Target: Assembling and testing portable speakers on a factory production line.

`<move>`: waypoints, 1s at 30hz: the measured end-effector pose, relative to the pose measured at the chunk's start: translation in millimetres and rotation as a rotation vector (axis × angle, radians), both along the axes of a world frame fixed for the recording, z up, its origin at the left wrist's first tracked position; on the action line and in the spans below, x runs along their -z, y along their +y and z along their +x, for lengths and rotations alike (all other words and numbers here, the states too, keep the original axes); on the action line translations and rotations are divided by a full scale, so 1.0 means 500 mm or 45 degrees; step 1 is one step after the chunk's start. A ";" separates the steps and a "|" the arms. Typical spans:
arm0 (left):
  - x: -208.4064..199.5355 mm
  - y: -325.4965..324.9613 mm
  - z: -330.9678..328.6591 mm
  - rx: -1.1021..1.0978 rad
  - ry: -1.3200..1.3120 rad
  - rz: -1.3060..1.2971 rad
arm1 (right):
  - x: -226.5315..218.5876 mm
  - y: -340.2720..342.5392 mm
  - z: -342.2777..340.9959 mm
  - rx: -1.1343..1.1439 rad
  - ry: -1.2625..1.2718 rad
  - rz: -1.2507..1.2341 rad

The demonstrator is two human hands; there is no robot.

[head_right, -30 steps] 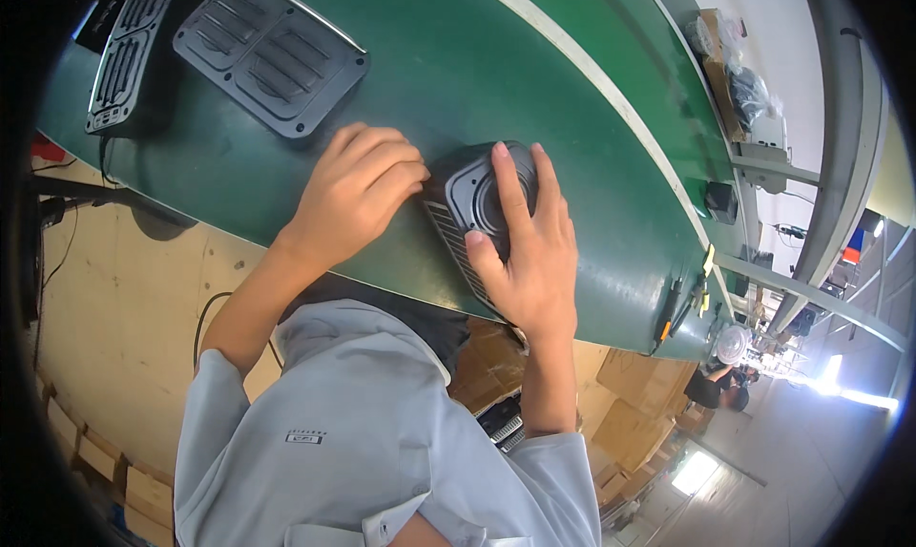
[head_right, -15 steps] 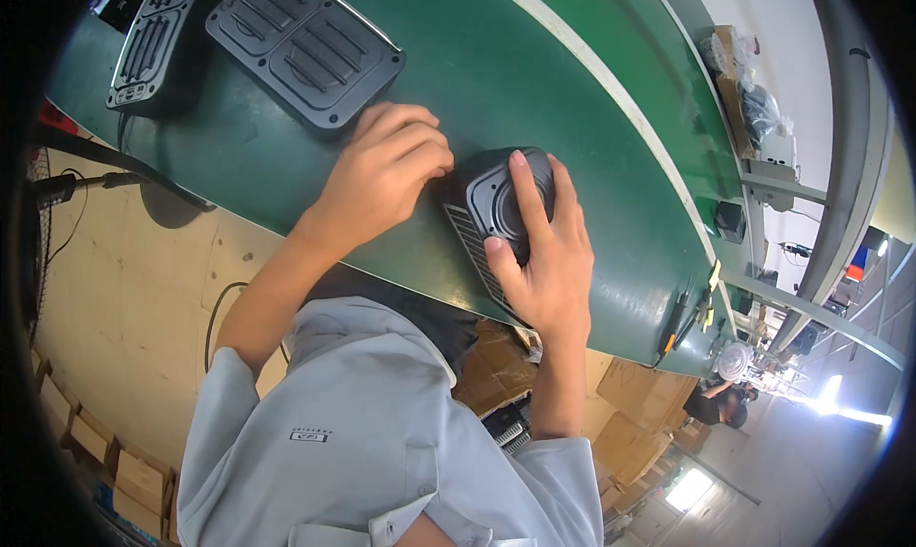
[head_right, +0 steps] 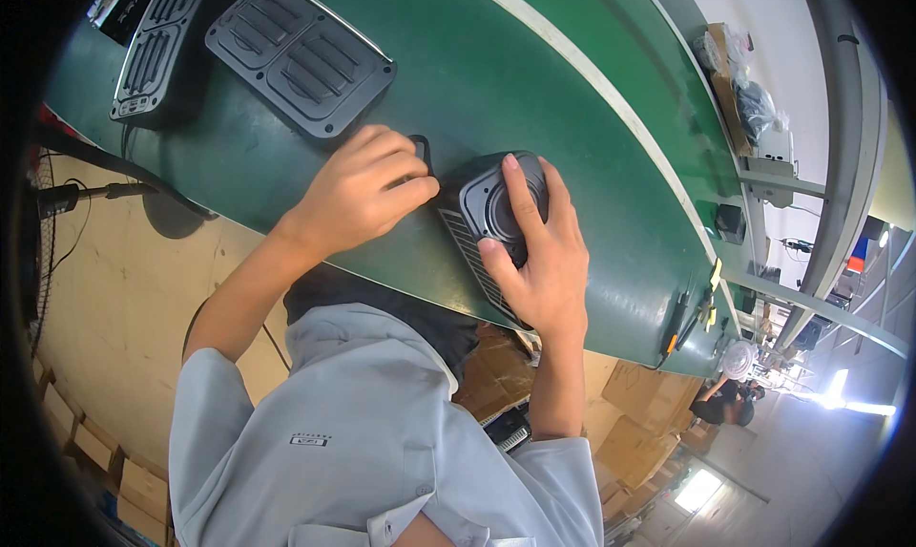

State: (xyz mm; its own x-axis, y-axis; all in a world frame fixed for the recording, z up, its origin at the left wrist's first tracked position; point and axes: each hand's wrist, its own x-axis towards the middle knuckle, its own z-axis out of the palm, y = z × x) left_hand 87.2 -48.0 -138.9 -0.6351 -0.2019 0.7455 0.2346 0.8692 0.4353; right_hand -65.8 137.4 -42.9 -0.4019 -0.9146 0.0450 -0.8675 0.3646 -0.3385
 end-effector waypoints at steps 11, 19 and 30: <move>-0.008 0.001 -0.015 0.069 -0.089 0.102 | -0.003 -0.001 0.001 0.008 -0.003 0.009; -0.014 0.008 -0.026 -0.117 -0.127 0.051 | -0.003 0.001 0.007 -0.005 0.028 0.020; -0.036 0.001 -0.003 0.019 -0.165 0.199 | -0.001 0.003 0.002 0.001 0.046 0.027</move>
State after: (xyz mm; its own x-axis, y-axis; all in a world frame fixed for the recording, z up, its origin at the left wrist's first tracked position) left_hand 85.6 -47.6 -121.2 -0.7277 -0.2984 0.6176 0.1801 0.7857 0.5918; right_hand -64.7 138.8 -42.2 -0.4013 -0.9151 0.0400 -0.8786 0.3723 -0.2992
